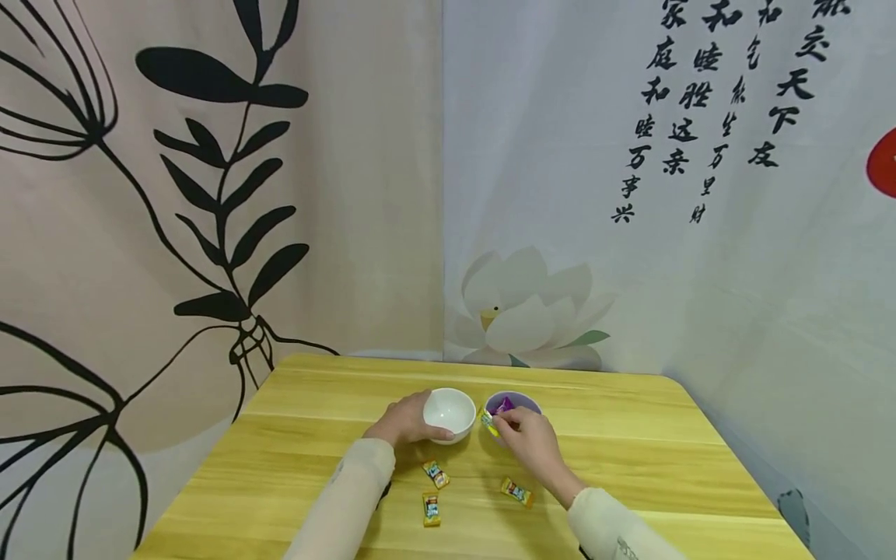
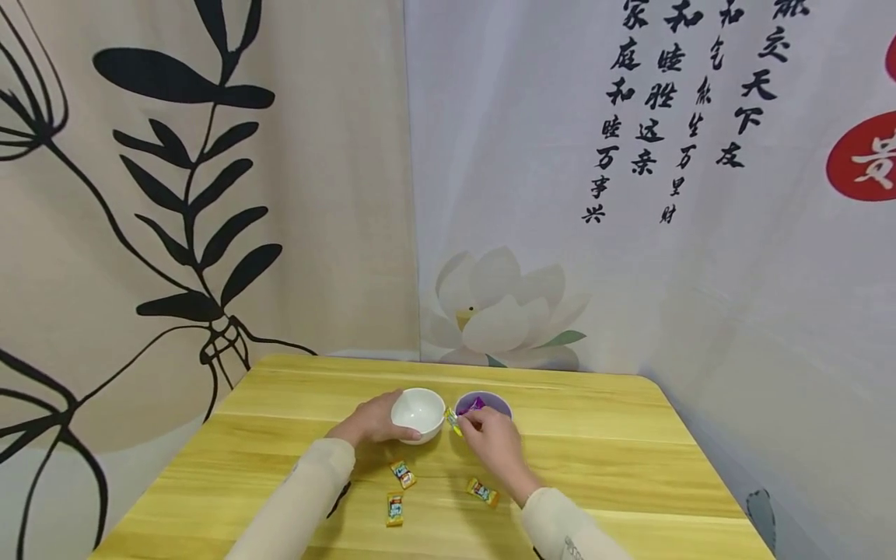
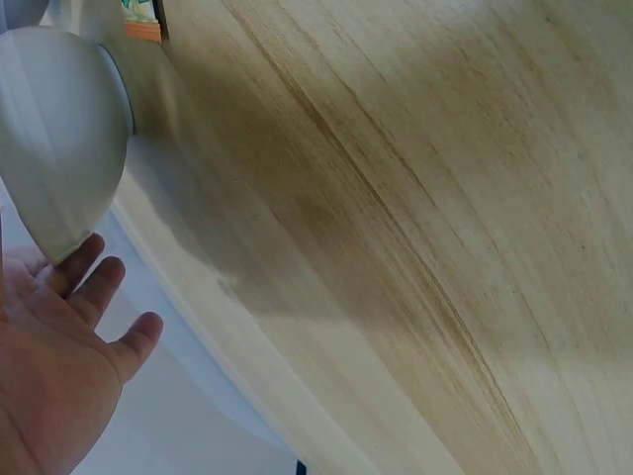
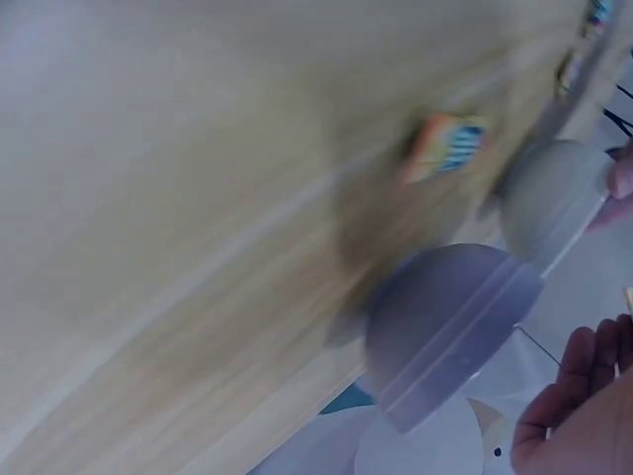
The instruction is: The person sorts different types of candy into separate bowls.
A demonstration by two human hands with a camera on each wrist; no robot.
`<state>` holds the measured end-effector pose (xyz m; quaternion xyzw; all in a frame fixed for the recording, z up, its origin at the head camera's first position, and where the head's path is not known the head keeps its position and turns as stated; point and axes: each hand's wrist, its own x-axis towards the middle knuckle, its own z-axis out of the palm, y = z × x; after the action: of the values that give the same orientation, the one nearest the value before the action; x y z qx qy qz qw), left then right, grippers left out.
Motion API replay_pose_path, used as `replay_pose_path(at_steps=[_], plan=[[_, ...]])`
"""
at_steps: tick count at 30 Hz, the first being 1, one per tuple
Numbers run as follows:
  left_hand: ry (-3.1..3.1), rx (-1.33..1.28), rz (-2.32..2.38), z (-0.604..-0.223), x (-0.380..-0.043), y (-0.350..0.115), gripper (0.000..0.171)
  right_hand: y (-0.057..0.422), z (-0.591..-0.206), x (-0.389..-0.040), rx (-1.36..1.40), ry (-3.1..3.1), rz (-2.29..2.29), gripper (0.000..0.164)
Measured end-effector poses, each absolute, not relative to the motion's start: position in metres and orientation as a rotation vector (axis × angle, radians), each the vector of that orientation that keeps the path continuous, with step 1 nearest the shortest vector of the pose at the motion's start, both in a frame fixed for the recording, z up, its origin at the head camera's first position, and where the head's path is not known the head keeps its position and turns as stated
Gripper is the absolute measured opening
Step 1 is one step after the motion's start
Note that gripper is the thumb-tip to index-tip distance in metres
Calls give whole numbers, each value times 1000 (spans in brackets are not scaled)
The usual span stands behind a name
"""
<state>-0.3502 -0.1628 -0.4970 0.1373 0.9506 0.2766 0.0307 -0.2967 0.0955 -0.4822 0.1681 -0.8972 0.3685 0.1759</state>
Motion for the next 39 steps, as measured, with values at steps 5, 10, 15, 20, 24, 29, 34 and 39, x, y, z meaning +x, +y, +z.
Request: replay_pose_path(at_steps=[5,10,15,20,24,29,34,39], plan=[[2929,409,838,-498,-350,-162,101,73,-472,-312,349,-2565,1220,25],[2928,402,832,-497,-350,-162,100,52,-468,-323,203,-2604,1286,25],[2923,409,823,-495,-349,-162,98,32,-468,-330,128,-2640,1260,25],[2908,442,832,-494,-348,-161,94,22,-469,-333,143,-2727,1194,25],[2912,445,839,-497,-349,-162,93,20,-470,-331,193,-2719,1193,25],[2925,440,846,-498,-350,-162,93,27,-472,-328,240,-2697,1252,25],[2931,434,840,-498,-349,-162,98,35,-474,-326,272,-2659,1337,24],[2944,404,815,-501,-351,-161,104,47,-472,-319,322,-2627,1414,27]])
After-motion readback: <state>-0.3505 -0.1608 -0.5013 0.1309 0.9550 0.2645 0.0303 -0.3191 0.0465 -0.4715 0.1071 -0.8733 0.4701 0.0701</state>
